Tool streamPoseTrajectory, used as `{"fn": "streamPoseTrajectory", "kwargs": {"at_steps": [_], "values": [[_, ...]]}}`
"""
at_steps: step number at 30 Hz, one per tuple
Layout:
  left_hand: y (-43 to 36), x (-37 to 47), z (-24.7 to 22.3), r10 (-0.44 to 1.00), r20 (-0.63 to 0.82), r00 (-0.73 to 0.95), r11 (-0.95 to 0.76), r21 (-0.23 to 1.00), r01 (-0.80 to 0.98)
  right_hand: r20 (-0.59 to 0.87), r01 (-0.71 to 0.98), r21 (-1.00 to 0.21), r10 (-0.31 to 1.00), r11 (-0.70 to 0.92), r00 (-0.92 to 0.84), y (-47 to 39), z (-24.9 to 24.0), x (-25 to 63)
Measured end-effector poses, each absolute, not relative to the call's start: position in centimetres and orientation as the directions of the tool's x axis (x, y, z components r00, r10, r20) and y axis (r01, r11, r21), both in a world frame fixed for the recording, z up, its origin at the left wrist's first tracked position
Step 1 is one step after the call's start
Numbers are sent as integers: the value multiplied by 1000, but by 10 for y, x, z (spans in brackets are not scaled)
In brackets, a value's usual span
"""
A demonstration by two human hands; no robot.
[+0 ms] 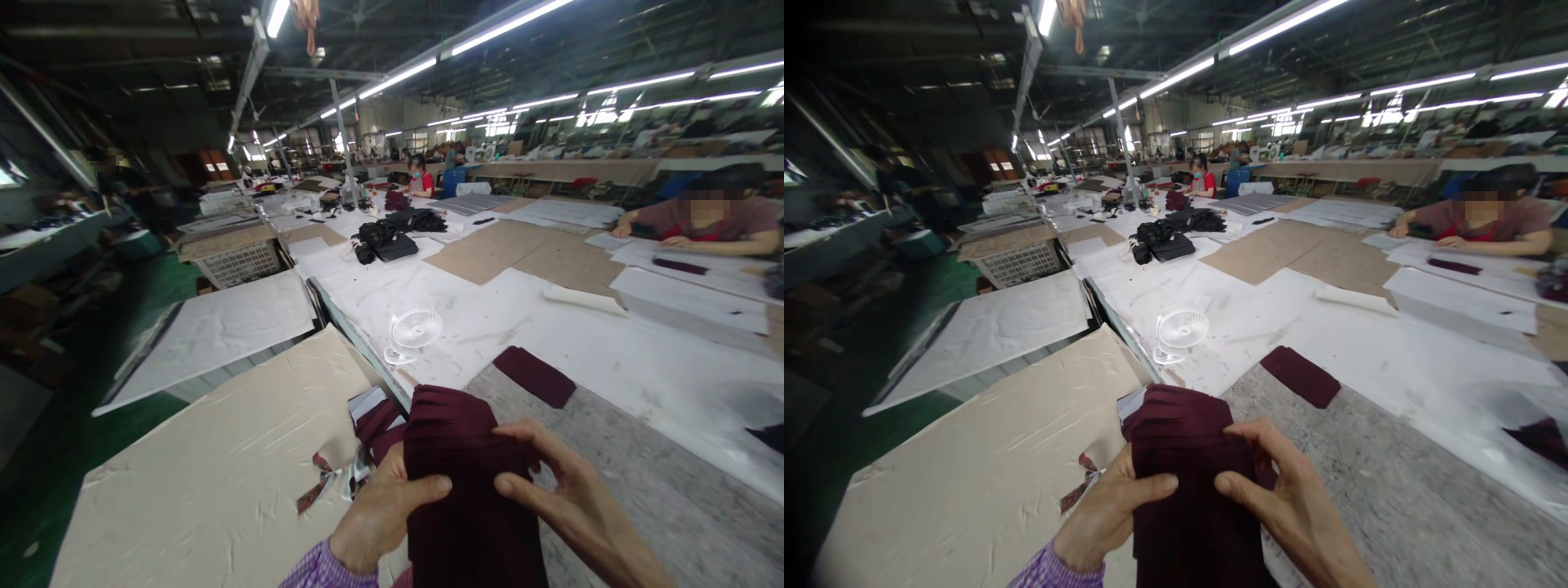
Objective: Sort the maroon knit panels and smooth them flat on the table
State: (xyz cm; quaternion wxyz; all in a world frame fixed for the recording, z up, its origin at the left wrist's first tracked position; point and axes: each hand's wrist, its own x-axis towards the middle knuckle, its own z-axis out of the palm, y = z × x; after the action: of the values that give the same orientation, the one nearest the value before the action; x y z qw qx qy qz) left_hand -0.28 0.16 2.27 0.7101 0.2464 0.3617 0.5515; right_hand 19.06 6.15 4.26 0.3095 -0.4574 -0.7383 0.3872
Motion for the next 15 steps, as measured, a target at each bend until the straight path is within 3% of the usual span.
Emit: {"fn": "streamPoseTrajectory", "kwargs": {"at_steps": [4,10,15], "values": [[5,-3,23,960,-264,91,261,729,-633,2,407,-894,909,188,-416,56,40,188],[6,2,20,973,-221,65,208,718,-665,-145,287,-956,952,-65,-268,49,32,178],[4,4,17,976,-211,46,185,707,-683,-124,315,-948,959,-39,-256,51,25,178]]}}
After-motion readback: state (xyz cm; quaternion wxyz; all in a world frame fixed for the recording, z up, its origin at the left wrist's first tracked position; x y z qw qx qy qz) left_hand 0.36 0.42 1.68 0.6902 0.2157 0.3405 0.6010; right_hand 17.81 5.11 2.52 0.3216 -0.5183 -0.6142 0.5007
